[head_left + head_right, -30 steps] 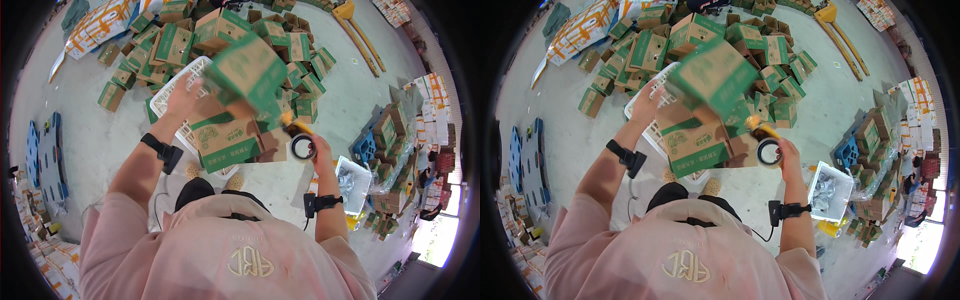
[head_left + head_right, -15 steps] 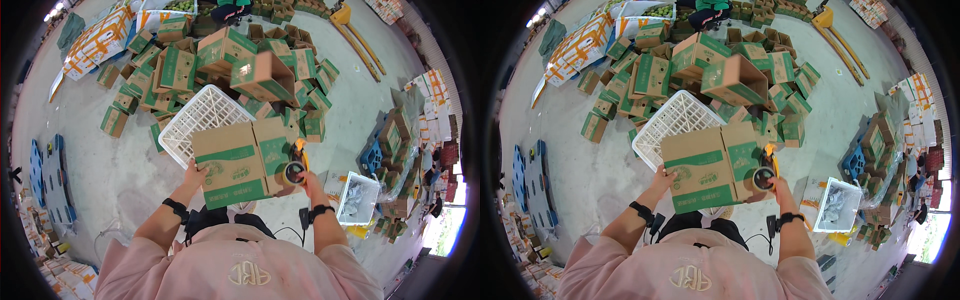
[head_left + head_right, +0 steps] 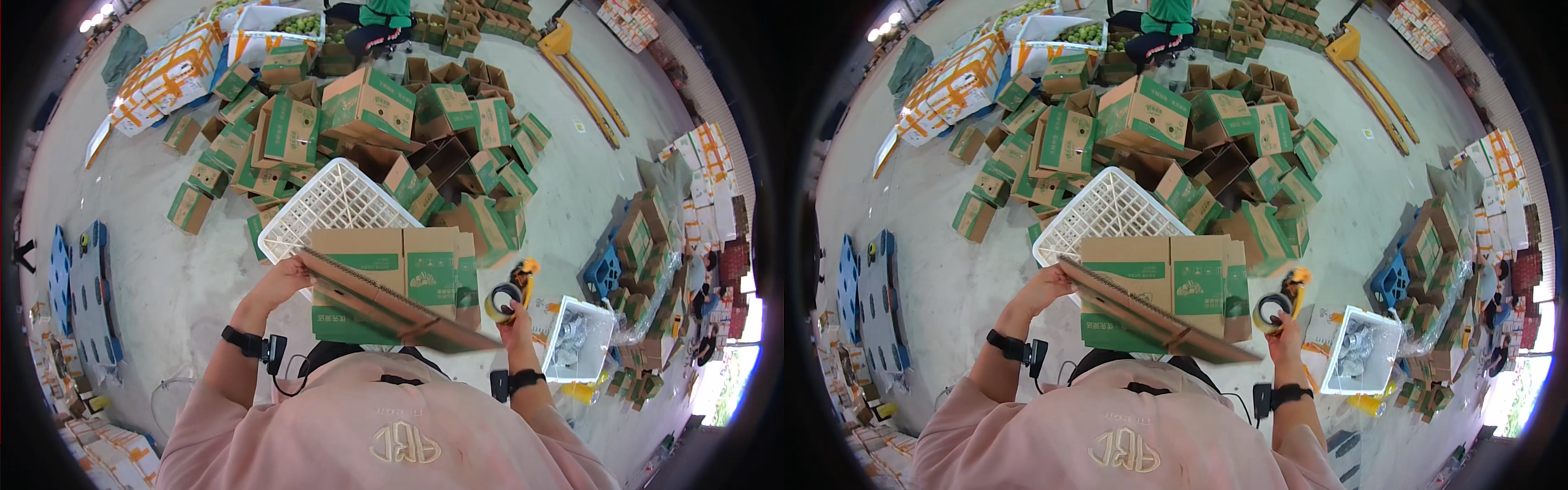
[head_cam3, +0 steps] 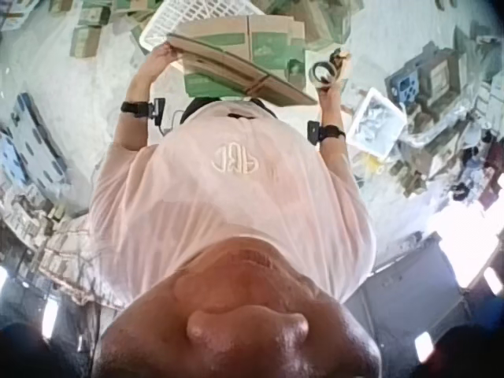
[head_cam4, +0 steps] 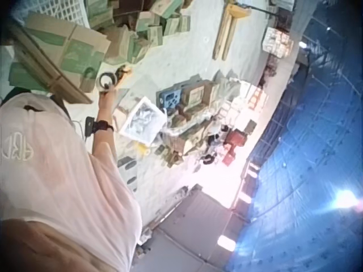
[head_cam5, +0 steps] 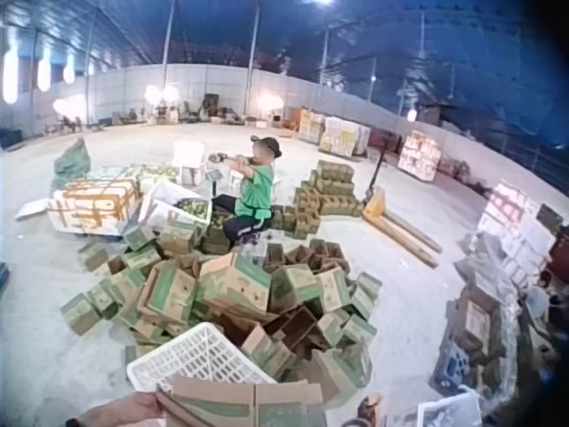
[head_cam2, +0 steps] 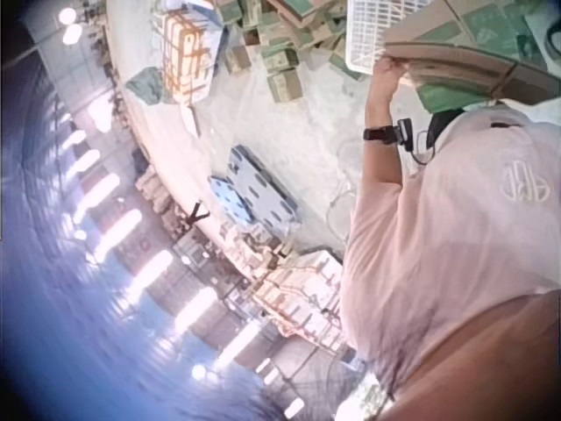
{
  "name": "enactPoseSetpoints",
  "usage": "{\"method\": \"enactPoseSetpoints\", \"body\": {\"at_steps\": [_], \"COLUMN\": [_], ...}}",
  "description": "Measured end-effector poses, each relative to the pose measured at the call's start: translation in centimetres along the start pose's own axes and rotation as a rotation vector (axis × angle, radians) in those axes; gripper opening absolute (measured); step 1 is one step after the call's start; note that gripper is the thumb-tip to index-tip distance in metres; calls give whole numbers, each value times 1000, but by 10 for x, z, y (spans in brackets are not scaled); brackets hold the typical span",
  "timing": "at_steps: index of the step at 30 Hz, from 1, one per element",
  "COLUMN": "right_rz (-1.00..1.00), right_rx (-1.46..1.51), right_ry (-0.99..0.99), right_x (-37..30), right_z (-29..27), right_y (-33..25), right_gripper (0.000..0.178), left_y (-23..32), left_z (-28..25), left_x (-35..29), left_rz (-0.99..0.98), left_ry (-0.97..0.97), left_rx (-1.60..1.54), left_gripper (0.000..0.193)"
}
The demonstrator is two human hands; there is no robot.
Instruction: The recorder is assembling cardboard boxes and sealing them with a hand-held tape dispenser.
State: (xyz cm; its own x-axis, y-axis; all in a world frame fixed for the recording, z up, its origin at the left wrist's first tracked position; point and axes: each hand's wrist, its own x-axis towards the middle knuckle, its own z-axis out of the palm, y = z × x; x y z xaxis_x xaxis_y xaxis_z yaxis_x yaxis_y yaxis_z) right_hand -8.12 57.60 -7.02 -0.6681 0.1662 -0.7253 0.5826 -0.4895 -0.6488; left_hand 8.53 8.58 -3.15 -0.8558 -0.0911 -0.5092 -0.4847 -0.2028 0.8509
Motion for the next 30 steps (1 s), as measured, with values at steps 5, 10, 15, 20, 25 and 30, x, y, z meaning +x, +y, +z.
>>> {"method": "enactPoseSetpoints", "body": {"at_steps": [5, 10, 15, 20, 25, 30], "right_rz": [-382, -501, -479, -1305, -1207, -1336], "right_rx": [-948, -1155, -1280, -1744, -1899, -1731], "right_ry": [-704, -1020, -905, -925, -843, -986], "right_x": [-116, -148, -112, -147, -121, -109], "right_z": [47, 72, 100, 149, 175, 247], "right_y": [-16, -18, -39, -54, -63, -54], "right_gripper": [63, 73, 61, 57, 61, 65], "left_y": [57, 66, 59, 53, 71, 81], "left_z": [59, 81, 67, 56, 74, 75], "left_x": [-31, -15, -16, -12, -34, -48], "left_rz": [347, 472, 526, 533, 560, 835], "left_ry": [244, 339, 220, 244, 248, -60], "left_rx": [-88, 191, 75, 68, 233, 549], "left_gripper": [47, 57, 64, 66, 53, 38]}}
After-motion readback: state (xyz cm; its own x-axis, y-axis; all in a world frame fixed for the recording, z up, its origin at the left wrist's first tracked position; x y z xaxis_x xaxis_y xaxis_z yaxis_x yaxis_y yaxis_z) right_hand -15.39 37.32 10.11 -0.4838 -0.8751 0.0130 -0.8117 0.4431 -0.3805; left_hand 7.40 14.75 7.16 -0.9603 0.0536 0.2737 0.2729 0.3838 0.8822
